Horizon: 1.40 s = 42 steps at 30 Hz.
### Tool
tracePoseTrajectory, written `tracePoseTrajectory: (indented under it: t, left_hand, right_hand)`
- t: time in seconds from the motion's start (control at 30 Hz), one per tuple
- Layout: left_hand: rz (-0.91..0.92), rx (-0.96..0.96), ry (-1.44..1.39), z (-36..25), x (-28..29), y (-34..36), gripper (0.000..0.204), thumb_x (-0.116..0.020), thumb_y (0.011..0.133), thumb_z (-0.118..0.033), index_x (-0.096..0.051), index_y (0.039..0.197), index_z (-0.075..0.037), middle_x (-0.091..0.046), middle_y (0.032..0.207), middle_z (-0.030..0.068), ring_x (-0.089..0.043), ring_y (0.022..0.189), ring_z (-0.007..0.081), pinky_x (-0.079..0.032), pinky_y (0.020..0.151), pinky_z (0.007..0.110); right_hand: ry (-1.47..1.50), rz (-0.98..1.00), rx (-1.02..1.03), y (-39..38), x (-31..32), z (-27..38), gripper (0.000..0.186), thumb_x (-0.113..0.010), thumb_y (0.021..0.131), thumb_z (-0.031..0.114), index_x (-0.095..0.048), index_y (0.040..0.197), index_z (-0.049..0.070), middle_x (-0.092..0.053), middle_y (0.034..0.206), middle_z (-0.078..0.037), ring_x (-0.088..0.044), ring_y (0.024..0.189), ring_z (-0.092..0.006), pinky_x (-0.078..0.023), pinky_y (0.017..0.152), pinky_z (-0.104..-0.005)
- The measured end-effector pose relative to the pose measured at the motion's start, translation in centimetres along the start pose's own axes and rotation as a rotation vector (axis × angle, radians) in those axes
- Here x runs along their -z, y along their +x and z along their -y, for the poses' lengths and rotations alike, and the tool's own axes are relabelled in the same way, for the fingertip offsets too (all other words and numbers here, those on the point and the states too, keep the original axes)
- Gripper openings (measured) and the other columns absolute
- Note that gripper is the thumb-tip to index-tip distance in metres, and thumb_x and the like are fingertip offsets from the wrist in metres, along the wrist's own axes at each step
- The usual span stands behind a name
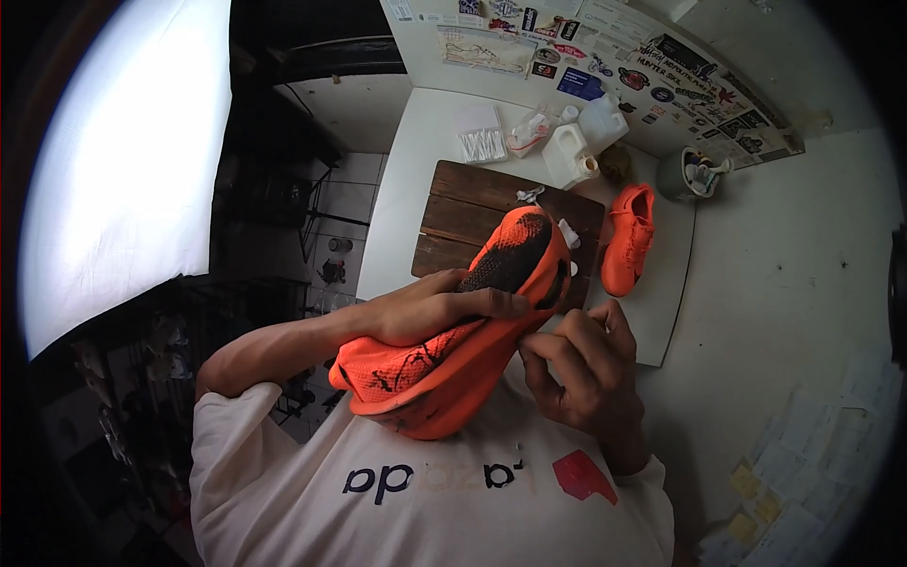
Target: The recorder is repairing a pair of orange soccer cleats by gluing the sole back onto the upper part of the shoe.
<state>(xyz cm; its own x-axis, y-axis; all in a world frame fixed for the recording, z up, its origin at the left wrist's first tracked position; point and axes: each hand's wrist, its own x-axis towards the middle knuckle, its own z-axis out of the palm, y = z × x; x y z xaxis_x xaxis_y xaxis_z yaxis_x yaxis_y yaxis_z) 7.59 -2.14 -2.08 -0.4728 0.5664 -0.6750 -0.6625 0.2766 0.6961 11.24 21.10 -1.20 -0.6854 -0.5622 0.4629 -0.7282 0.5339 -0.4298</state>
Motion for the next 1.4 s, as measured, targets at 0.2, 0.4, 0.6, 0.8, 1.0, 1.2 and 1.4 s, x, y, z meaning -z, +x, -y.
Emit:
tracePoseTrajectory:
  t: [0.2,0.4,0.6,0.8,1.0,1.2,1.4]
  left_hand:
    - [0.012,-0.027,0.035,0.3,0.3,0.2,0.068,-0.066,0.091,-0.062,-0.069,0.125,-0.003,-0.070,0.112,0.0111,-0.066,0.103,0.0207,-0.050,0.093,0.033]
    - [0.009,-0.068,0.017,0.0,0.2,0.0,0.069,-0.063,0.094,-0.062,-0.067,0.131,-0.004,-0.070,0.117,0.0124,-0.066,0.107,0.0224,-0.049,0.095,0.035]
    - [0.006,-0.080,0.014,0.1,0.1,0.0,0.068,-0.063,0.094,-0.061,-0.067,0.132,-0.005,-0.070,0.120,0.0122,-0.065,0.111,0.0226,-0.048,0.099,0.035]
    - [-0.008,-0.030,-0.007,-0.2,0.0,-0.2,0.071,-0.066,0.091,-0.062,-0.066,0.132,-0.003,-0.069,0.121,0.0139,-0.065,0.110,0.0232,-0.048,0.098,0.035]
    - [-0.013,0.004,-0.022,-0.6,0.0,-0.4,0.072,-0.066,0.091,-0.062,-0.066,0.132,-0.003,-0.069,0.118,0.0133,-0.065,0.108,0.0226,-0.049,0.096,0.034]
    - [-0.008,-0.012,-0.052,-0.5,-0.1,-0.2,0.075,-0.068,0.089,-0.063,-0.065,0.132,-0.002,-0.069,0.118,0.0142,-0.065,0.108,0.0229,-0.049,0.095,0.034]
    - [-0.037,-0.014,-0.027,-0.2,-0.2,-0.1,0.072,-0.066,0.091,-0.062,-0.067,0.130,-0.001,-0.070,0.116,0.0142,-0.066,0.108,0.0232,-0.049,0.096,0.035]
  right_hand:
    - [0.097,0.011,-0.006,-0.1,-0.1,0.2,0.016,-0.079,0.079,0.008,-0.065,0.086,0.009,-0.052,0.077,0.001,-0.053,0.064,-0.0145,-0.036,0.065,-0.0330]
    - [0.151,0.009,-0.026,0.2,0.0,0.0,0.016,-0.079,0.079,0.008,-0.064,0.086,0.009,-0.053,0.077,0.001,-0.052,0.064,-0.0151,-0.035,0.065,-0.0335]
    - [0.151,-0.012,-0.062,-0.1,0.0,-0.2,0.015,-0.077,0.079,0.006,-0.065,0.086,0.010,-0.054,0.077,0.001,-0.051,0.063,-0.0158,-0.035,0.065,-0.0336]
    - [0.134,-0.058,-0.075,-0.2,-0.3,-0.2,0.018,-0.079,0.076,0.004,-0.065,0.087,0.009,-0.055,0.077,0.001,-0.051,0.062,-0.0158,-0.034,0.062,-0.0330]
    - [0.159,-0.073,-0.081,-0.4,-0.4,-0.4,0.019,-0.079,0.075,0.002,-0.065,0.087,0.009,-0.055,0.077,0.001,-0.052,0.062,-0.0153,-0.035,0.063,-0.0326]
    - [0.058,-0.079,-0.080,0.1,-0.2,-0.3,0.019,-0.079,0.076,0.003,-0.065,0.088,0.009,-0.054,0.078,0.001,-0.053,0.063,-0.0147,-0.035,0.064,-0.0322]
    - [0.033,-0.040,-0.044,0.5,0.2,-0.6,0.015,-0.077,0.079,0.007,-0.065,0.087,0.010,-0.051,0.077,0.002,-0.052,0.062,-0.0136,-0.034,0.065,-0.0329]
